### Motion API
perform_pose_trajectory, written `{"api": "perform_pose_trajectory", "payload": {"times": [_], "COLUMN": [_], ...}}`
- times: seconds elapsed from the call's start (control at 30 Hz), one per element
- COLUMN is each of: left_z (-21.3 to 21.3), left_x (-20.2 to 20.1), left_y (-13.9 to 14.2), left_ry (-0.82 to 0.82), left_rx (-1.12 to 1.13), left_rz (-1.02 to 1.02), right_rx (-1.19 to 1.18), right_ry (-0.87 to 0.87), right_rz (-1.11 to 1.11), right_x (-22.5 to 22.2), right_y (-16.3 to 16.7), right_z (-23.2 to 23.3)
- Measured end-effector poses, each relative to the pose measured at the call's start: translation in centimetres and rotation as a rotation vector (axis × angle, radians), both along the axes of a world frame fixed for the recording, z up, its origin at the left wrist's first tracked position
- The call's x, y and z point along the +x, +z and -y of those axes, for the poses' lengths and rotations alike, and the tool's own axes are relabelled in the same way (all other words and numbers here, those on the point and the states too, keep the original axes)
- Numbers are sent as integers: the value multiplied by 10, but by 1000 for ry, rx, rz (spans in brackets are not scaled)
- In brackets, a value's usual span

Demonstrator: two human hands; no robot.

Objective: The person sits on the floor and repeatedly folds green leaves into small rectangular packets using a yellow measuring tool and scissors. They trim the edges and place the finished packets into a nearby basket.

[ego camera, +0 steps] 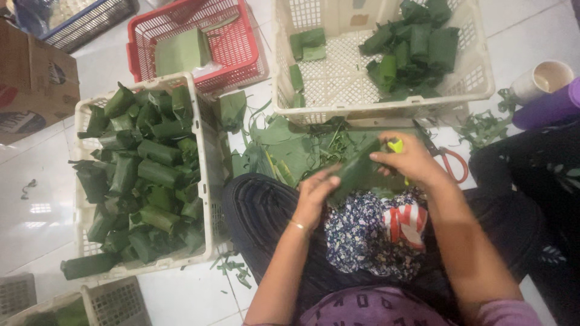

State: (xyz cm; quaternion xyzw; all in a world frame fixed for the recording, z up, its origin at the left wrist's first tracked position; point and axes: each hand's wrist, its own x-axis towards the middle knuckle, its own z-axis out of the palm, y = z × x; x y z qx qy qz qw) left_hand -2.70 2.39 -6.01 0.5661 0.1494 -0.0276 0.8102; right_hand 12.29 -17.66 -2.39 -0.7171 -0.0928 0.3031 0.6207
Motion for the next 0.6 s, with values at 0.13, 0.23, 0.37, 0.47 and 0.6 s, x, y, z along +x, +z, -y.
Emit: {"api": "perform_pose_trajectory", "payload": {"times": [0.13,0.23,0.37,0.47,0.6], "left_z": [23,36,32,25,20], "left_x": [4,12,16,13,5], "left_y": [-10,-10,0,8,14], "left_ry": [-75,12,41,-28,-121], "left_rx": [312,-42,-364,-538,-657], "left_rz": [-90,45,-86,-68,-19], "right_rx": [-168,-93,4,-34,130], "right_ry": [90,84,214,375,612], "right_rz": [106,97,466,587,431], "right_x": [10,8,-2,0,20], "right_y": [8,9,9,14,16], "right_z": [-10,-27,-38,-33,-20]}}
